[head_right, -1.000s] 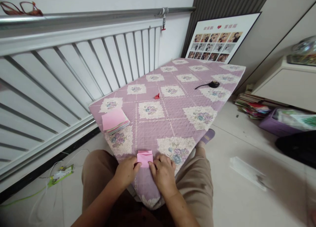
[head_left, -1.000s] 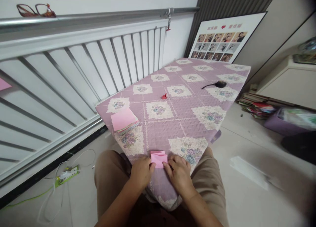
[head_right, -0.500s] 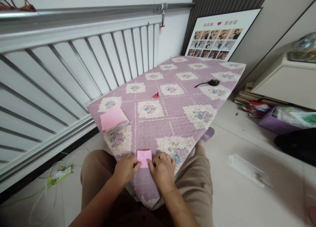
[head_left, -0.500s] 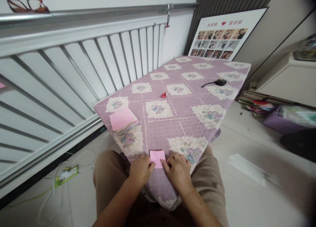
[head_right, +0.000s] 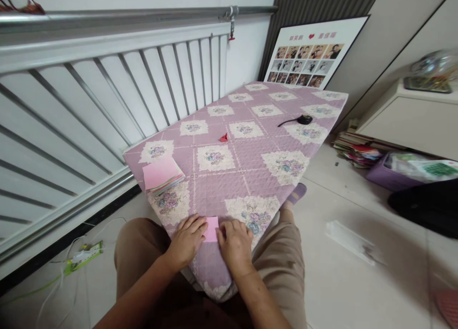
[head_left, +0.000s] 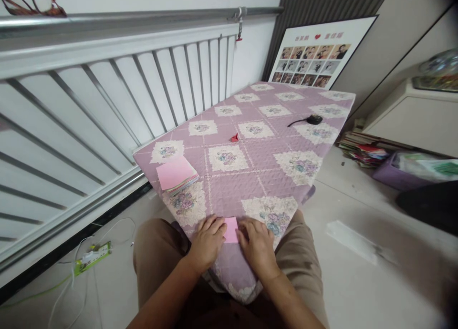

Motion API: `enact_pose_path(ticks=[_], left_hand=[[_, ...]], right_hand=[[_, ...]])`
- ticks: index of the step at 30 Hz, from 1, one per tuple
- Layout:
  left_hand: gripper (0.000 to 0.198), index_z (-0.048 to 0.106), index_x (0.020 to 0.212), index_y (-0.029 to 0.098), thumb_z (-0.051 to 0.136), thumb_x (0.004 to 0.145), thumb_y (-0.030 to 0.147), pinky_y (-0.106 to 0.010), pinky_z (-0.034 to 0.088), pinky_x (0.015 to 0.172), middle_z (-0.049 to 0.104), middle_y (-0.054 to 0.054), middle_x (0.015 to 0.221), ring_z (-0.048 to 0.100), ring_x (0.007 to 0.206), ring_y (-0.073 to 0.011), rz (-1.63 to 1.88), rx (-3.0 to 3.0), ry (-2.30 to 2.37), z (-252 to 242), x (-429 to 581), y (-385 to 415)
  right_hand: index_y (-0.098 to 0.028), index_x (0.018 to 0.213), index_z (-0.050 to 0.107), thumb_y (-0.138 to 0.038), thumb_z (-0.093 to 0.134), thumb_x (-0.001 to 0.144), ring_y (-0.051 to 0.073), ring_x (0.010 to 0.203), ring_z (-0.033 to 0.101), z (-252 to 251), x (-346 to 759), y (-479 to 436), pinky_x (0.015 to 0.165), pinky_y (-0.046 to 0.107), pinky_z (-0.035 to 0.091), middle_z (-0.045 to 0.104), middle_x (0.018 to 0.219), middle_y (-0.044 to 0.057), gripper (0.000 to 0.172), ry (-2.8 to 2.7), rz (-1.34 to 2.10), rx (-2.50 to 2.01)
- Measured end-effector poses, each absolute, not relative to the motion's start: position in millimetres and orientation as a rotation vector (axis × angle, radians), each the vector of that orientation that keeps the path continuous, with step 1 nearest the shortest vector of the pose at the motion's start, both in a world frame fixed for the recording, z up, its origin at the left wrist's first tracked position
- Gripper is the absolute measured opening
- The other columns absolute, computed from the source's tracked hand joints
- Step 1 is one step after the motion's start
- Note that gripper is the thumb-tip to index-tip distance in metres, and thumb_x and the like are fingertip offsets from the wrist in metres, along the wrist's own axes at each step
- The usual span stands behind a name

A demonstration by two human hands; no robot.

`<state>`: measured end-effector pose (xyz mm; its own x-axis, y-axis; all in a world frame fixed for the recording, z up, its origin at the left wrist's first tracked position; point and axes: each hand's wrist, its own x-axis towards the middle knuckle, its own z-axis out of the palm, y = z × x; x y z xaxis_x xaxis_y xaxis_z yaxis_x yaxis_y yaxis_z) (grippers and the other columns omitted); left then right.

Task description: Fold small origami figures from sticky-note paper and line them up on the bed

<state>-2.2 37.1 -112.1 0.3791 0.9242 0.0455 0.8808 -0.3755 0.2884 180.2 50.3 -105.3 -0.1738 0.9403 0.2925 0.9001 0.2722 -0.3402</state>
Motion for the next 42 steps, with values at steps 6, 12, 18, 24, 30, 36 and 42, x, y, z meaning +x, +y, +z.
enact_pose_path(ticks=[6,12,18,24,30,36,42], left_hand=[[0.04,0.048,0.132,0.026,0.046,0.093,0.025,-0.047,0.023,0.111,0.047,-0.002,0.141,0.032,0.133,-0.0242,0.278,2.413,1.613,-105.9,-1.4,34.2],[0.056,0.031,0.145,0.025,0.045,0.091,0.034,-0.058,0.015,0.111,0.035,-0.007,0.149,0.024,0.138,-0.0298,0.116,2.428,1.628,-105.9,-12.3,26.1],[0.067,0.022,0.148,0.023,0.045,0.089,0.045,-0.062,0.012,0.11,0.026,-0.007,0.153,0.017,0.141,-0.0308,0.014,2.439,1.593,-104.6,-23.1,25.1],[0.068,0.022,0.147,0.024,0.047,0.088,0.044,-0.062,0.01,0.11,0.024,-0.007,0.154,0.015,0.142,-0.0302,0.001,2.405,1.585,-103.4,-21.8,26.7],[0.063,0.03,0.145,0.021,0.049,0.087,0.04,-0.056,0.013,0.112,0.026,-0.009,0.153,0.016,0.141,-0.0298,0.126,2.395,1.584,-94.2,-15.6,25.3],[0.062,0.029,0.145,0.021,0.044,0.09,0.046,-0.054,0.01,0.113,0.034,-0.008,0.15,0.024,0.139,-0.0267,0.118,2.486,1.422,-103.3,-16.4,1.3],[0.063,0.03,0.145,0.022,0.048,0.089,0.045,-0.052,0.016,0.112,0.033,-0.008,0.15,0.026,0.138,-0.0279,0.124,2.452,1.535,-111.4,-29.1,-10.5]], right_hand=[[-0.016,0.143,0.033,-0.042,0.046,0.091,0.027,0.135,0.031,-112.2,173.3,36.6,0.106,0.05,0.018,0.042,0.144,0.013,0.06,-2.587,0.118,-1.225],[-0.015,0.148,0.02,-0.057,0.047,0.086,0.029,0.139,0.025,-119.1,181.9,35.7,0.107,0.055,0.019,0.031,0.15,0.015,0.08,-2.682,0.167,-1.259],[-0.019,0.148,0.022,-0.061,0.046,0.085,0.031,0.139,0.023,-117.1,197.8,40.4,0.105,0.061,0.021,0.029,0.151,0.013,0.079,-2.684,0.182,-1.357],[-0.02,0.149,0.017,-0.049,0.049,0.088,0.03,0.14,0.022,-115.8,193.8,22.3,0.106,0.061,0.019,0.029,0.151,0.013,0.075,-2.657,0.174,-1.303],[-0.021,0.147,0.026,-0.047,0.049,0.088,0.03,0.138,0.028,-115.2,189.4,12.3,0.106,0.06,0.021,0.031,0.15,0.012,0.069,-2.686,0.243,-1.296],[-0.02,0.147,0.026,-0.049,0.049,0.088,0.03,0.138,0.028,-117.1,194.4,14.4,0.106,0.058,0.021,0.03,0.151,0.011,0.069,-2.701,0.228,-1.276],[-0.023,0.142,0.036,-0.046,0.05,0.088,0.029,0.134,0.033,-118.9,206.6,16.9,0.104,0.054,0.025,0.043,0.144,0.009,0.06,-2.592,0.168,-1.319]])
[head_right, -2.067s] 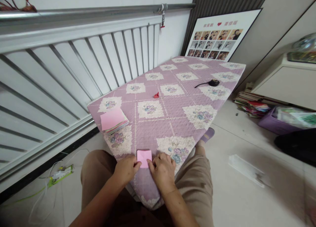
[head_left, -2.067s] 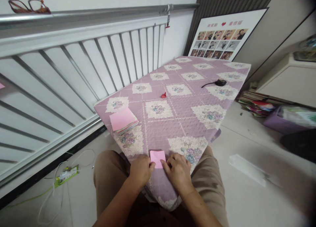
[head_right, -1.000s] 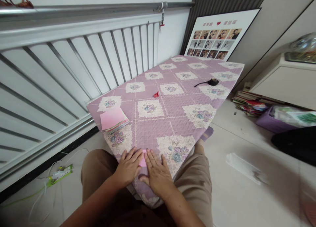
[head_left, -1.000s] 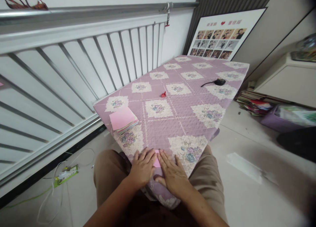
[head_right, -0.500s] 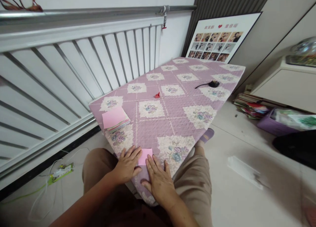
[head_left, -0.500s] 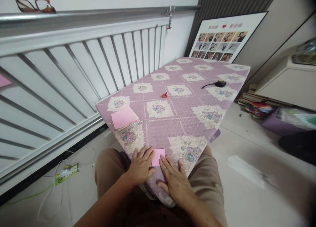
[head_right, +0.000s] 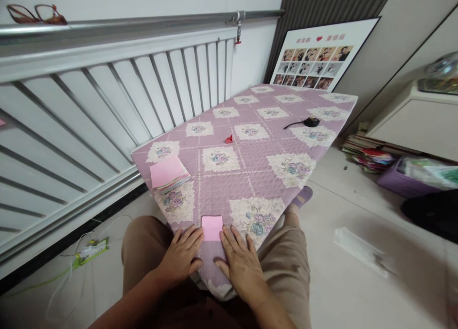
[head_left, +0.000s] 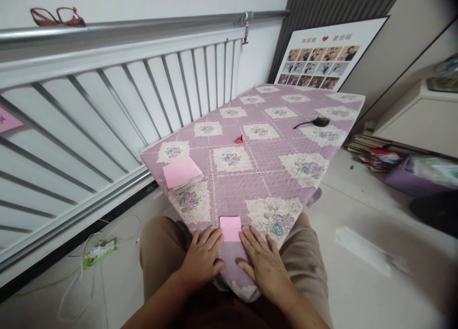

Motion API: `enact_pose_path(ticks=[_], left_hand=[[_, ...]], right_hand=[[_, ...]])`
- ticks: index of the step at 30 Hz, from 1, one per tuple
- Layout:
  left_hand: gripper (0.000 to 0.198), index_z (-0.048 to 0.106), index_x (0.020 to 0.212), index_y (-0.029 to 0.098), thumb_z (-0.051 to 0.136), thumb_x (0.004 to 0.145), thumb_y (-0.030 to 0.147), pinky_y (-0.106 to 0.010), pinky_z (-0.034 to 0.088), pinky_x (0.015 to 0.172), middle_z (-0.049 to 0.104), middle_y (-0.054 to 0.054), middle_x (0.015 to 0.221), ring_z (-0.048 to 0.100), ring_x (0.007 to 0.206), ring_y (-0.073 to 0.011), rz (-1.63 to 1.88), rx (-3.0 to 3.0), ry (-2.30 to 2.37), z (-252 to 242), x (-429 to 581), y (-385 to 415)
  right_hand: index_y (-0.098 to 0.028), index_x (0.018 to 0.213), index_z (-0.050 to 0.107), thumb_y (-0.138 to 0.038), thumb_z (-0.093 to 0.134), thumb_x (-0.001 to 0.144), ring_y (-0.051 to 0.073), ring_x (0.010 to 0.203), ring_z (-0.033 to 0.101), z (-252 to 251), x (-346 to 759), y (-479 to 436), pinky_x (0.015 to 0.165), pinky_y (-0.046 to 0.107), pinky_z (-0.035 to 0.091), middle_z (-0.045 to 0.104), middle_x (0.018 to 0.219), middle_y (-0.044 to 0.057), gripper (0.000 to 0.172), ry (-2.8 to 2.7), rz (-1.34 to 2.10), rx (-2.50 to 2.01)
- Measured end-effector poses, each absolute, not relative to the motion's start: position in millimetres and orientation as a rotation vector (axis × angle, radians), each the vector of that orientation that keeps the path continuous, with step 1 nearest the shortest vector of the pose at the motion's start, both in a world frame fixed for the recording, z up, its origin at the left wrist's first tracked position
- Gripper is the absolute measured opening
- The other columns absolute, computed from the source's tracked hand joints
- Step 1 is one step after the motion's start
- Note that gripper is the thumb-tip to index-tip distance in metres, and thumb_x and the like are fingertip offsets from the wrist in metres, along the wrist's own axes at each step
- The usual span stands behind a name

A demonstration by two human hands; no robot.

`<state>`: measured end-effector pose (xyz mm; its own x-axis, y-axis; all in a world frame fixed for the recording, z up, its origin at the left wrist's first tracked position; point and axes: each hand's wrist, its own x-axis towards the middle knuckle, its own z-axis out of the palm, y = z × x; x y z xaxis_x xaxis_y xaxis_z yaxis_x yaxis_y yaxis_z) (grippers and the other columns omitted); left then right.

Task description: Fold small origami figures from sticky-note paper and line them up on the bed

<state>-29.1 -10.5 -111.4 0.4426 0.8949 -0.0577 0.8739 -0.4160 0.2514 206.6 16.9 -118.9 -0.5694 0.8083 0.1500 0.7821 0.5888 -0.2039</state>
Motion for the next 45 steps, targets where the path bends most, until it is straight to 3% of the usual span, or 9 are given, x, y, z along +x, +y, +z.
enact_pose_path(ticks=[4,7,18,27,31,34,36,39,45], left_hand=[[0.048,0.047,0.134,0.024,0.052,0.089,0.038,-0.051,0.02,0.11,0.046,-0.006,0.142,0.035,0.131,-0.0279,0.263,2.372,1.66,-108.2,-18.4,-6.3],[0.035,0.057,0.121,0.024,0.055,0.087,0.031,-0.049,0.025,0.109,0.054,-0.004,0.134,0.041,0.125,-0.0266,0.39,2.319,1.715,-106.1,-9.7,-1.9],[0.034,0.061,0.114,0.024,0.056,0.082,0.017,-0.051,0.027,0.109,0.057,-0.005,0.128,0.045,0.122,-0.0255,0.657,2.263,1.714,-112.3,-8.6,-4.8],[0.049,0.049,0.125,0.02,0.056,0.076,0.014,-0.041,0.041,0.1,0.055,-0.009,0.123,0.052,0.114,-0.0223,1.123,1.593,1.721,-113.6,-9.3,4.5],[0.059,0.045,0.128,0.021,0.062,0.072,0.016,-0.039,0.036,0.103,0.052,-0.009,0.13,0.048,0.12,-0.0221,1.145,1.453,1.595,-96.4,-4.3,12.9],[0.041,0.056,0.113,0.019,0.062,0.073,0.019,-0.037,0.033,0.104,0.053,-0.008,0.128,0.047,0.12,-0.0223,1.128,1.482,1.441,-79.6,-3.6,19.8],[0.019,0.06,0.094,0.016,0.058,0.078,0.025,-0.031,0.043,0.088,0.062,-0.005,0.103,0.057,0.097,-0.0184,1.012,1.398,1.352,-71.3,-6.4,24.6],[0.017,0.057,0.081,0.015,0.053,0.081,0.031,-0.021,0.04,0.061,0.056,0.002,0.073,0.051,0.067,-0.0111,0.797,1.302,1.261,-64.6,-15.2,32.2],[0.02,0.058,0.084,0.015,0.051,0.082,0.034,-0.019,0.034,0.056,0.054,0.003,0.072,0.047,0.064,-0.0101,0.425,1.553,1.213,-60.6,-31.5,54.0]], right_hand=[[-0.024,0.123,0.056,-0.038,0.049,0.091,0.026,0.119,0.049,-111.3,197.5,29.9,0.096,0.044,0.034,0.059,0.127,0.009,0.036,-2.373,0.234,-1.428],[-0.021,0.128,0.051,-0.043,0.051,0.089,0.026,0.111,0.053,-108.2,185.4,46.2,0.089,0.041,0.038,0.061,0.121,0.011,0.045,-2.174,0.26,-1.549],[-0.025,0.082,0.063,-0.035,0.059,0.079,0.025,0.102,0.056,-102.7,178.3,64.3,0.09,0.042,0.033,0.066,0.104,0.003,0.012,-1.997,0.579,-1.528],[-0.022,0.06,0.052,-0.045,0.061,0.076,0.019,0.075,0.054,-91.8,182.2,52.7,0.074,0.032,0.04,0.059,0.073,0.002,0.03,-1.695,0.897,-1.408],[-0.021,0.06,0.047,-0.051,0.064,0.074,0.013,0.058,0.045,-79.2,178.5,46.5,0.057,0.025,0.036,0.051,0.059,-0.003,0.037,-1.357,1.326,-1.332],[-0.02,0.066,0.051,-0.051,0.069,0.071,0.012,0.058,0.046,-71.1,174.2,39.9,0.057,0.024,0.037,0.056,0.064,-0.003,0.037,-1.049,1.609,-1.229],[-0.02,0.07,0.054,-0.049,0.072,0.069,0.011,0.057,0.047,-67.2,172.3,36.5,0.057,0.023,0.037,0.058,0.066,-0.003,0.034,-0.903,1.71,-1.189],[-0.02,0.076,0.058,-0.046,0.075,0.068,0.01,0.056,0.047,-64.0,173.1,34.7,0.052,0.021,0.035,0.057,0.066,-0.003,0.032,-0.81,1.76,-1.18],[-0.024,0.104,0.054,-0.046,0.072,0.07,0.01,0.054,0.046,-69.4,186.9,39.7,0.051,0.021,0.037,0.054,0.065,-0.006,0.043,-0.912,1.683,-1.198]])
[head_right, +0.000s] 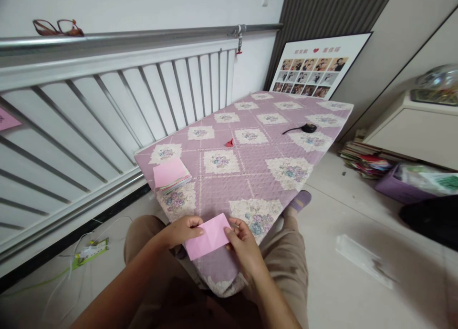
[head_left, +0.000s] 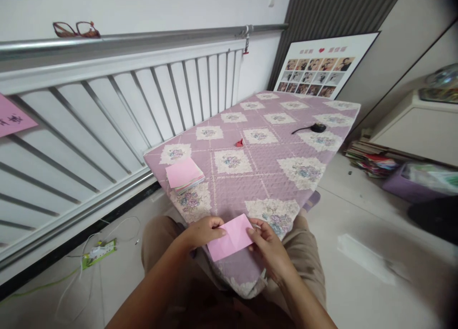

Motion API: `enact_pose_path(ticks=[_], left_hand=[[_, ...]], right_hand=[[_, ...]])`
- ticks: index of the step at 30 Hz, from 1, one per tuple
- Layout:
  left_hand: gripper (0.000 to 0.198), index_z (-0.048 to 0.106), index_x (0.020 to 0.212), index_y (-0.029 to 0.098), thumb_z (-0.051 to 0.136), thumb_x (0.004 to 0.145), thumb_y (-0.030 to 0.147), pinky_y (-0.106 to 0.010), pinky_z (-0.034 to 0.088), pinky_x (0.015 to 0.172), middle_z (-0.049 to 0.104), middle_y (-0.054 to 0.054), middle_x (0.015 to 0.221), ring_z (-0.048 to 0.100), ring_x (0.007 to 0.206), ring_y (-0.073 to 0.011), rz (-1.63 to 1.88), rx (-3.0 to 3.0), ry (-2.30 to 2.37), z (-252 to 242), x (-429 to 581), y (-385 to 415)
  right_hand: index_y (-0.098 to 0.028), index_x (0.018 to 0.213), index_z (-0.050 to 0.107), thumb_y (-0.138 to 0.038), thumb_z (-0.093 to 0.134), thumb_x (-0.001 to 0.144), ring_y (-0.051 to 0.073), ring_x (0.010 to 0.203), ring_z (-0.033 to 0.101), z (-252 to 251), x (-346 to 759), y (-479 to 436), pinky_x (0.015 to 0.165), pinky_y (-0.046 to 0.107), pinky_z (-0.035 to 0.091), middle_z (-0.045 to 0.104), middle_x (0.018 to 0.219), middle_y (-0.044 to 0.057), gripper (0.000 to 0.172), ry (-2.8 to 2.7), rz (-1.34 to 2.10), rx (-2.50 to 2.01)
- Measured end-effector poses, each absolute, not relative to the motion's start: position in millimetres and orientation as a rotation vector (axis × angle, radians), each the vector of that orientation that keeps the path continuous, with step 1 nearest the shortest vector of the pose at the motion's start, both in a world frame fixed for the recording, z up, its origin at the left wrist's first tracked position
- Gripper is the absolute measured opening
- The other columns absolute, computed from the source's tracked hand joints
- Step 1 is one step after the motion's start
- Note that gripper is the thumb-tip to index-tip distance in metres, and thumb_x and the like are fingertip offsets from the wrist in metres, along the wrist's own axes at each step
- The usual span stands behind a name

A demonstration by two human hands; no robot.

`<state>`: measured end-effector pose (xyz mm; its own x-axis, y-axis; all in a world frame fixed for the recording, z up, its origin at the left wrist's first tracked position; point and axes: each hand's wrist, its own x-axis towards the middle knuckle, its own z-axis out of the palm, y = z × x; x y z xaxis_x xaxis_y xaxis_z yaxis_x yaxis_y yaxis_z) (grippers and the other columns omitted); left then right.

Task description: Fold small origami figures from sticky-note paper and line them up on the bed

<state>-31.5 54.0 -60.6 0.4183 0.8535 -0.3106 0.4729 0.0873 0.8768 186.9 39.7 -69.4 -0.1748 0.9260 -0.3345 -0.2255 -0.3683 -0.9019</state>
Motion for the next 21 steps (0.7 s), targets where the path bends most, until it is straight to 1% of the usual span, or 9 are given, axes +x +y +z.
enact_pose_path(ticks=[2,4,6,8,11,13,15,18,21], left_hand=[[0.023,0.06,0.089,0.015,0.048,0.082,0.034,-0.02,0.036,0.057,0.057,0.002,0.076,0.051,0.067,-0.0114,0.326,1.635,1.21,-60.2,-33.3,63.3],[0.024,0.062,0.091,0.015,0.049,0.081,0.034,-0.02,0.038,0.059,0.061,0.001,0.08,0.054,0.071,-0.0129,0.252,1.682,1.183,-59.6,-33.7,72.7],[0.024,0.064,0.092,0.016,0.051,0.08,0.032,-0.02,0.04,0.062,0.064,0.0,0.084,0.056,0.074,-0.0139,0.198,1.712,1.16,-58.8,-33.2,81.8],[0.025,0.066,0.094,0.016,0.054,0.078,0.031,-0.02,0.04,0.064,0.067,0.0,0.088,0.058,0.077,-0.0144,0.139,1.751,1.147,-58.3,-31.6,90.3],[0.025,0.068,0.095,0.018,0.056,0.076,0.029,-0.02,0.039,0.061,0.068,0.001,0.089,0.058,0.075,-0.0141,0.036,1.824,1.128,-59.1,-27.1,101.6],[0.023,0.069,0.092,0.018,0.058,0.074,0.028,-0.02,0.038,0.058,0.069,0.001,0.084,0.058,0.072,-0.0142,-0.037,1.876,1.116,-60.6,-23.1,107.9],[0.022,0.069,0.089,0.018,0.059,0.072,0.027,-0.021,0.037,0.056,0.068,0.0,0.08,0.057,0.069,-0.0149,-0.097,1.928,1.116,-62.0,-19.1,113.1],[0.02,0.07,0.087,0.019,0.062,0.07,0.026,-0.022,0.035,0.055,0.068,0.0,0.078,0.056,0.067,-0.0157,-0.152,1.998,1.134,-62.5,-14.3,118.0],[0.021,0.07,0.087,0.019,0.063,0.069,0.027,-0.023,0.034,0.054,0.067,-0.001,0.077,0.056,0.065,-0.0161,-0.173,2.049,1.161,-61.8,-12.4,118.8]], right_hand=[[-0.026,0.111,0.05,-0.045,0.069,0.075,0.01,0.054,0.046,-72.8,192.5,40.8,0.052,0.022,0.039,0.055,0.066,-0.006,0.046,-1.034,1.664,-1.181],[-0.027,0.118,0.046,-0.042,0.065,0.079,0.011,0.062,0.052,-75.1,197.8,40.7,0.058,0.023,0.043,0.061,0.076,-0.003,0.045,-1.178,1.638,-1.146],[-0.028,0.121,0.045,-0.039,0.061,0.082,0.014,0.078,0.058,-76.2,203.0,39.1,0.07,0.027,0.047,0.064,0.096,0.002,0.044,-1.324,1.595,-1.097],[-0.026,0.122,0.048,-0.036,0.058,0.084,0.017,0.096,0.059,-77.0,208.1,36.0,0.085,0.032,0.047,0.061,0.112,0.006,0.04,-1.473,1.547,-1.069],[-0.025,0.12,0.055,-0.027,0.06,0.08,0.021,0.111,0.055,-79.6,213.9,29.6,0.098,0.036,0.042,0.058,0.12,0.007,0.04,-1.759,1.411,-1.088],[-0.025,0.121,0.056,-0.019,0.062,0.074,0.022,0.114,0.053,-83.1,215.1,25.6,0.099,0.036,0.041,0.057,0.12,0.007,0.048,-1.961,1.267,-1.098],[-0.024,0.124,0.056,-0.013,0.06,0.071,0.022,0.111,0.055,-88.6,213.7,23.4,0.096,0.036,0.044,0.057,0.118,0.009,0.054,-2.116,1.112,-1.097],[-0.023,0.123,0.058,-0.008,0.053,0.073,0.022,0.104,0.058,-100.5,209.1,24.5,0.09,0.035,0.049,0.06,0.111,0.01,0.052,-2.238,0.86,-1.118],[-0.021,0.119,0.061,-0.005,0.047,0.075,0.022,0.1,0.06,-112.2,205.9,28.7,0.089,0.034,0.05,0.062,0.106,0.01,0.049,-2.291,0.677,-1.131]])
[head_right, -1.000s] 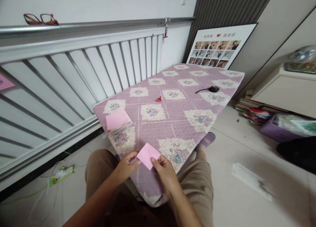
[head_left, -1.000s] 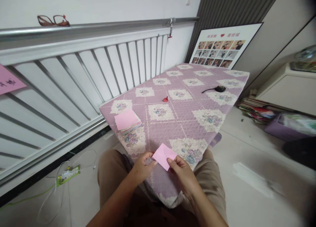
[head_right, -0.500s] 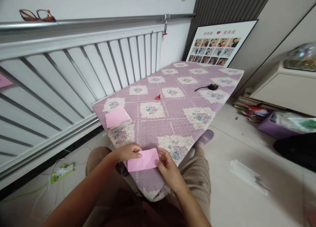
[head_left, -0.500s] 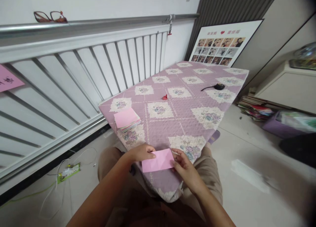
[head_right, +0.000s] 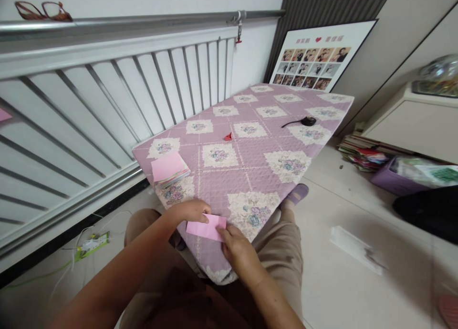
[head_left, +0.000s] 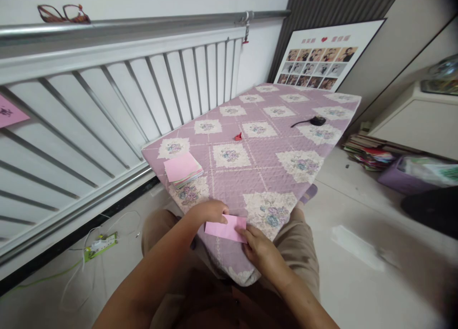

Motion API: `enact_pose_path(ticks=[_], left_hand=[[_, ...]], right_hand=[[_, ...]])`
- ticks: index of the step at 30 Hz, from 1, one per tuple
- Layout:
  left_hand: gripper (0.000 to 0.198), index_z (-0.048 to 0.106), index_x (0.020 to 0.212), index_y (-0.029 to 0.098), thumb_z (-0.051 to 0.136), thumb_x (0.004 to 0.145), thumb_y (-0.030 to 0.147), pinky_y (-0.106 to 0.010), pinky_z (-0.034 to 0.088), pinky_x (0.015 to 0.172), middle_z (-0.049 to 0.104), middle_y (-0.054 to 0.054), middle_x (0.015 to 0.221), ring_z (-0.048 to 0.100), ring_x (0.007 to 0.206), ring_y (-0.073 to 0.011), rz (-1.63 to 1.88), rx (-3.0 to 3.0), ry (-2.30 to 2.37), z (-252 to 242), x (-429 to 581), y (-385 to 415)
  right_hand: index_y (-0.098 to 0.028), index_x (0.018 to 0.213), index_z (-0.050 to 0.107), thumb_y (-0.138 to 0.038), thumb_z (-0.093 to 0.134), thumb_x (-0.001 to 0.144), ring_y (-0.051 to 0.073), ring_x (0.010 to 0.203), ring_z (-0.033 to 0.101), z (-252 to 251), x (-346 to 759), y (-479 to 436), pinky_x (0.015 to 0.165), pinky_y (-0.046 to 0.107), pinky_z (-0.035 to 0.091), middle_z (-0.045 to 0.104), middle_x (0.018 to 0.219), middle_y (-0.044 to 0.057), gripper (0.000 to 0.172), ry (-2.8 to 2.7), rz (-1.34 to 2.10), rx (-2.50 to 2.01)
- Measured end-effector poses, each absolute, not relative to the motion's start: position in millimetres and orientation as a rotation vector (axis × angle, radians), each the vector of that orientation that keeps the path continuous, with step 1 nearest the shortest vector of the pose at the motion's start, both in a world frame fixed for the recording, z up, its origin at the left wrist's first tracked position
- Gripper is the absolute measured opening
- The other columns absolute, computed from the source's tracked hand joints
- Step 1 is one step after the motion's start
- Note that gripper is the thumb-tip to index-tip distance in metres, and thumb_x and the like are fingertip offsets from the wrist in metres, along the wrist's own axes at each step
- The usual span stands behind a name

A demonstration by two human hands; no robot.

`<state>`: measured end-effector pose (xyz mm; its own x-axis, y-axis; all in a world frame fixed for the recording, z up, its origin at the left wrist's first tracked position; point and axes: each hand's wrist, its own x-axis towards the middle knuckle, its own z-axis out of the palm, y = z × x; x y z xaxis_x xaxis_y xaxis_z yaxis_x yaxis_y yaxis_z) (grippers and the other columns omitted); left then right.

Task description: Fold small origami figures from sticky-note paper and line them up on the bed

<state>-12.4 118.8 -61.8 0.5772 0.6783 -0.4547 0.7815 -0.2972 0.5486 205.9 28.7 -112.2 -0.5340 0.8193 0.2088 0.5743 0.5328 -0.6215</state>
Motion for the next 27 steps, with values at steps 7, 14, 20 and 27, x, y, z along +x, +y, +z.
enact_pose_path(ticks=[7,14,20,27], left_hand=[[0.023,0.069,0.092,0.02,0.061,0.071,0.027,-0.022,0.035,0.056,0.069,0.0,0.084,0.058,0.071,-0.0158,-0.131,2.111,1.184,-68.0,-16.2,113.3],[0.019,0.069,0.09,0.02,0.062,0.073,0.026,-0.025,0.04,0.067,0.067,-0.002,0.084,0.059,0.076,-0.0185,-0.057,2.164,1.267,-62.8,-12.4,105.7],[0.019,0.064,0.1,0.019,0.052,0.085,0.025,-0.035,0.037,0.091,0.06,-0.007,0.103,0.051,0.102,-0.0228,0.247,2.259,1.572,-57.9,-5.5,64.4],[0.015,0.065,0.091,0.021,0.057,0.085,0.032,-0.038,0.036,0.086,0.061,-0.006,0.097,0.051,0.097,-0.0235,0.241,2.177,1.73,-86.1,15.4,8.5]], right_hand=[[-0.019,0.123,0.059,-0.006,0.042,0.078,0.022,0.098,0.059,-115.4,210.6,37.5,0.088,0.033,0.049,0.063,0.103,0.01,0.05,-2.38,0.543,-1.099],[-0.025,0.11,0.065,-0.014,0.051,0.082,0.03,0.122,0.043,-108.5,211.0,50.2,0.096,0.047,0.041,0.052,0.129,0.011,0.033,-2.404,0.234,-1.207],[-0.023,0.093,0.066,-0.007,0.053,0.077,0.028,0.133,0.032,-109.9,210.4,60.2,0.102,0.05,0.036,0.048,0.137,0.009,0.026,-2.407,0.334,-1.093],[-0.024,0.088,0.065,-0.02,0.061,0.079,0.03,0.134,0.03,-109.4,211.2,68.0,0.101,0.052,0.035,0.049,0.136,0.008,0.011,-2.408,0.472,-1.138]])
